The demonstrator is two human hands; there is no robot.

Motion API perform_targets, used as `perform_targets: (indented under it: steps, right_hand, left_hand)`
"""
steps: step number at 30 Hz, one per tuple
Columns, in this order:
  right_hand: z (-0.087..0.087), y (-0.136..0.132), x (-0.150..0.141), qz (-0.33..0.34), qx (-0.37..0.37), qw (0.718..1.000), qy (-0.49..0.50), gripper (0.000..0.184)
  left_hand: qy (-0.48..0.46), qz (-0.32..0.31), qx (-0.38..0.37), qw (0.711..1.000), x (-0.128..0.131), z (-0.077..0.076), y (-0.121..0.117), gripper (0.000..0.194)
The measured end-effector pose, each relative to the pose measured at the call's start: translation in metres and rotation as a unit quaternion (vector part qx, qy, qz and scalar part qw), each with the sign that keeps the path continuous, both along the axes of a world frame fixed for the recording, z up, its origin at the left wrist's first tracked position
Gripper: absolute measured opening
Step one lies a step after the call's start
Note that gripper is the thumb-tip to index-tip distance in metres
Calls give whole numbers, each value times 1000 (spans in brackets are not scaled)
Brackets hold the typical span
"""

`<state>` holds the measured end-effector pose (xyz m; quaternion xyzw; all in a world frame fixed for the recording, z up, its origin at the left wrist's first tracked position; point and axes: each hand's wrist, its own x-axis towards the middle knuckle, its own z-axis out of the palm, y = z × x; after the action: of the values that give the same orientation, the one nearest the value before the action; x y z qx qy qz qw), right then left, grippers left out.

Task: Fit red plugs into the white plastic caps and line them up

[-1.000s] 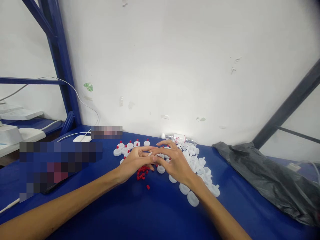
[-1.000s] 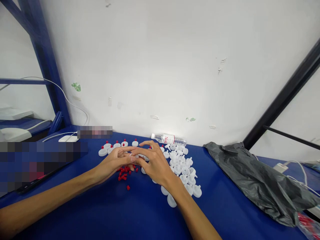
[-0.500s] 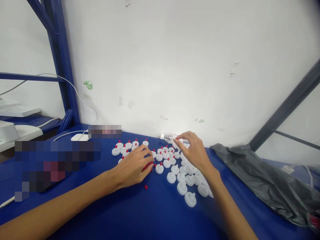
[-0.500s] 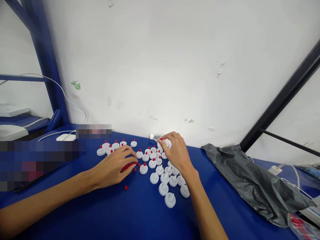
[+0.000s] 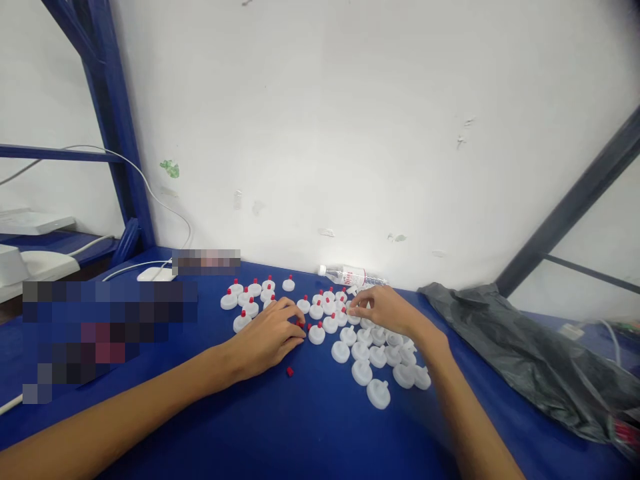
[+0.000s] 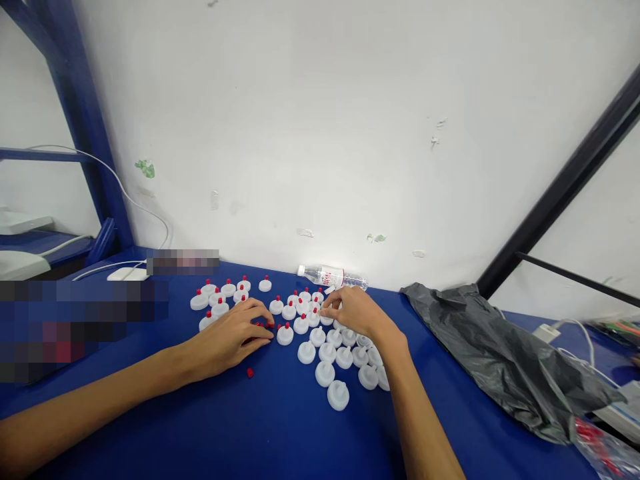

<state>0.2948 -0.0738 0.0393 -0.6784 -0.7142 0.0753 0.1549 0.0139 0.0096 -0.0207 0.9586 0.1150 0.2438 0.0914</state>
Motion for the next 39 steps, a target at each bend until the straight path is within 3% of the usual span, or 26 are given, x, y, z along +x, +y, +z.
perform_targets:
  steps: [5,11,16,20,25,31,35,39]
  right_hand:
    - [0,1,8,-71,76,993,-51,26]
    - [-13,5,15,-74,75,993,-54,5]
    - [0,0,1,-89,130,987,-16,18]
    - [7,-4,-36,-3,171,985,35,16]
    - [-6,-3,-78,112,172,978,-21,12]
    - [-15,-2,-90,142,205,965,-80,10]
    - [-17,-1,-89,151,222,960,-75,12]
    - [-19,1,-90,157,266,951,-22,13]
  left_hand:
    - [-15,-3,-7,1000,2,4,-3,12]
    - [-42,38,-7,998,1,8,-1,11]
    - [-91,56,16,994,1,6,0,12]
    - [-132,63,30,989,1,9,0,17]
    - [-169,55,45,983,-1,13,-3,17]
    - [-175,31,57,982,0,7,-3,18]
    - [-188,20,-8,982,0,9,-5,17]
    - [-213,32,-184,959,1,20,-10,16]
